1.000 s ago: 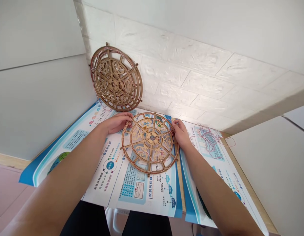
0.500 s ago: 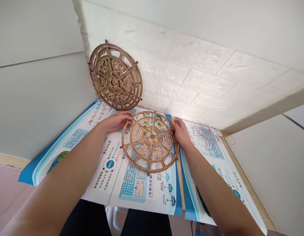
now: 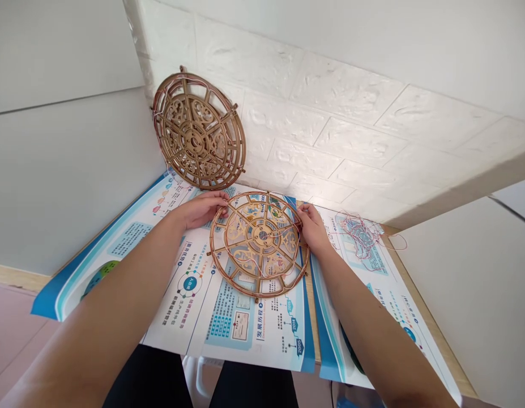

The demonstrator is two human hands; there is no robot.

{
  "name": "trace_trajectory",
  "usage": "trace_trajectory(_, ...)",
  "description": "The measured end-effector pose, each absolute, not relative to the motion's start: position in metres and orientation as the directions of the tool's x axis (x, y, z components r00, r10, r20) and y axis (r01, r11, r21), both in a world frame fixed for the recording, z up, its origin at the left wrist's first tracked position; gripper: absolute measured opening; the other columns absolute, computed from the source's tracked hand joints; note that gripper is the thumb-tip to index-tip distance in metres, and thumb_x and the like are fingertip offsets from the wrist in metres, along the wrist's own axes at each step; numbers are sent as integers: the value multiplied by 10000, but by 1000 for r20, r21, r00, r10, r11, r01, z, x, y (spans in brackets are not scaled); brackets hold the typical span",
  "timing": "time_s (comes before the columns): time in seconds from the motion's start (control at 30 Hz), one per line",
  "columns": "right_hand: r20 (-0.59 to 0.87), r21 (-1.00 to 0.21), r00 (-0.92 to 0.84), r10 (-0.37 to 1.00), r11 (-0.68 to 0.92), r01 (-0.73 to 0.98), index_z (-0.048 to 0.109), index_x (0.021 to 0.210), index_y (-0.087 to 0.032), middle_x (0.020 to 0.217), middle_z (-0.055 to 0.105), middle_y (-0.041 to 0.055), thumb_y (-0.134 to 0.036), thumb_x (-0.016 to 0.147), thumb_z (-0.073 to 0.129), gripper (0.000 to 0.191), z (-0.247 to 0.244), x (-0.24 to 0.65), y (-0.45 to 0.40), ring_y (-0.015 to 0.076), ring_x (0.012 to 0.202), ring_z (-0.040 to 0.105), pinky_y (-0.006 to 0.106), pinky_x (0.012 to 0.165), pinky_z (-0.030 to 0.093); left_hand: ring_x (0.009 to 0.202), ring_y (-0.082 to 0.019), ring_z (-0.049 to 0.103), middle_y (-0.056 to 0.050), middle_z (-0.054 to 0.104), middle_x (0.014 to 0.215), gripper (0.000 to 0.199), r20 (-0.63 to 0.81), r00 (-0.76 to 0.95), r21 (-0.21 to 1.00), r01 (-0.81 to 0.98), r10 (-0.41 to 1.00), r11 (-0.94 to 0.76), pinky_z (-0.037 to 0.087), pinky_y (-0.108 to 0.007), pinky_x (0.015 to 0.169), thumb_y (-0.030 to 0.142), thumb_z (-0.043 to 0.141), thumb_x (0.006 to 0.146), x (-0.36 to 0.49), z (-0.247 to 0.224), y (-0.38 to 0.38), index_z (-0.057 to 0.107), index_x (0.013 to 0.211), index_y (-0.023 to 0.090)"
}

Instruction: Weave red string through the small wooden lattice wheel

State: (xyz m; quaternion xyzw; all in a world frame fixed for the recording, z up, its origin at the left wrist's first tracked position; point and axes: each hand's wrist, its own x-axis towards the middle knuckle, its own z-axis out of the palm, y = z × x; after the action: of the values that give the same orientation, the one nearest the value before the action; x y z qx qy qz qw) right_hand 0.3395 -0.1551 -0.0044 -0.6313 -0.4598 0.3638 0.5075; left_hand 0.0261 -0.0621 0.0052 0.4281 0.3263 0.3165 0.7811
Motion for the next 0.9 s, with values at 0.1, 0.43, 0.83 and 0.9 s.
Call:
trace_trajectory(0.1,10,-973,313,950,-63,221,510,909,-256,694,477,-42,-593,804,710,405,-6,341,-155,145,594,442,276,546,381,632,-137,567,-17,567,700,190,-240,573,886,-200,784,418,461,-247,627,119,751,755,27,6,-63,591,854,144)
trace_trajectory(0.43,7,-970,317,949,-71,233,510,901,-259,685,473,-40,-576,795,701,384,-6,341,-154,150,597,438,281,546,383,645,-115,562,3,605,753,410,-213,532,937,-128,819,326,470,-249,647,222,867,664,32,6,-65,576,945,161)
trace_trajectory(0.83,0,-971,298,954,-71,227,503,914,-260,679,466,-46,-571,807,691,379,-8,342,-153,145,577,442,284,538,384,983,-248,694,-61,699,1046,731,-184,527,972,222,830,75,564,-397,920,330,863,679,34,12,-72,588,1340,180)
trace_trajectory(0.9,-9,-975,295,955,-74,211,502,916,-259,671,456,-51,-564,804,698,379,-8,341,-153,139,566,431,281,535,380,961,-240,696,-61,697,1052,711,-194,525,967,246,829,70,569,-387,900,317,841,699,35,13,-72,584,1349,183)
